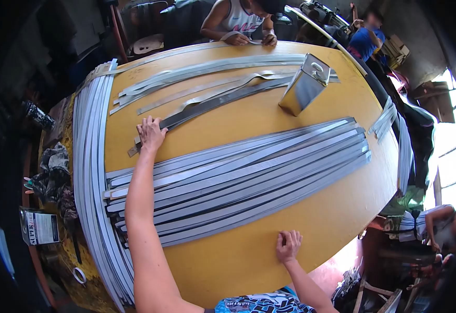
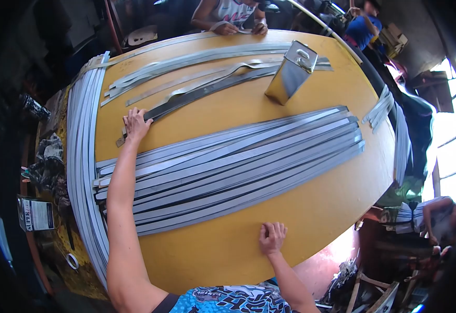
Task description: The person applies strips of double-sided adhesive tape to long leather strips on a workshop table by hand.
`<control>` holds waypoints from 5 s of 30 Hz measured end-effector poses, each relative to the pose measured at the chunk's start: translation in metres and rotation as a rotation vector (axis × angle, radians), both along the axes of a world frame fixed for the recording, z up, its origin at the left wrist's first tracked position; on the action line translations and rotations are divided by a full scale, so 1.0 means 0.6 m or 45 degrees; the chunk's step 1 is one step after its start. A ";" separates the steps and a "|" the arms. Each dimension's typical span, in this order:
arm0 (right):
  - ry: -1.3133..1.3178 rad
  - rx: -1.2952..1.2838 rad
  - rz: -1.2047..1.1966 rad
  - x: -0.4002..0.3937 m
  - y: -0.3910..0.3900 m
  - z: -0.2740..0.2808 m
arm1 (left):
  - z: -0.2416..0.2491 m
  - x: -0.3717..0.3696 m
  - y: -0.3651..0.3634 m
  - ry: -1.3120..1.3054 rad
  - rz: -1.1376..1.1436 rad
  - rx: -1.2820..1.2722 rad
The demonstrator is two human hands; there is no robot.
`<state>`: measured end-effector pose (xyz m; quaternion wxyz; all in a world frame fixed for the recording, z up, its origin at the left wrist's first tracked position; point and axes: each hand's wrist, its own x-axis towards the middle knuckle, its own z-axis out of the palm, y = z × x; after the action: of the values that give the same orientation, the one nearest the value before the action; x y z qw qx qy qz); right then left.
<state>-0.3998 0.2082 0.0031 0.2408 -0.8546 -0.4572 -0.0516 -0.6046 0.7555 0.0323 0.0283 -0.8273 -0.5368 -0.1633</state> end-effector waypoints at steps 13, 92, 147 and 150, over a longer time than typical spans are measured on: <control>-0.007 -0.061 -0.028 0.000 -0.008 -0.009 | 0.002 0.009 0.027 0.077 -0.126 -0.283; 1.433 0.402 -0.090 0.017 0.102 0.130 | 0.675 0.224 -0.097 -1.183 -0.918 -0.669; 2.635 1.370 0.084 1.164 0.736 0.366 | 0.649 0.191 -0.392 -0.349 0.269 -0.471; 2.543 1.385 -0.032 1.175 0.744 0.337 | 0.650 0.186 -0.399 -0.344 0.278 -0.586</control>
<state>0.3052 0.6547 0.2054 0.8360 -0.3003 0.0308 0.4583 -0.4932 0.5161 0.4225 -0.2146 -0.7200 -0.6445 -0.1417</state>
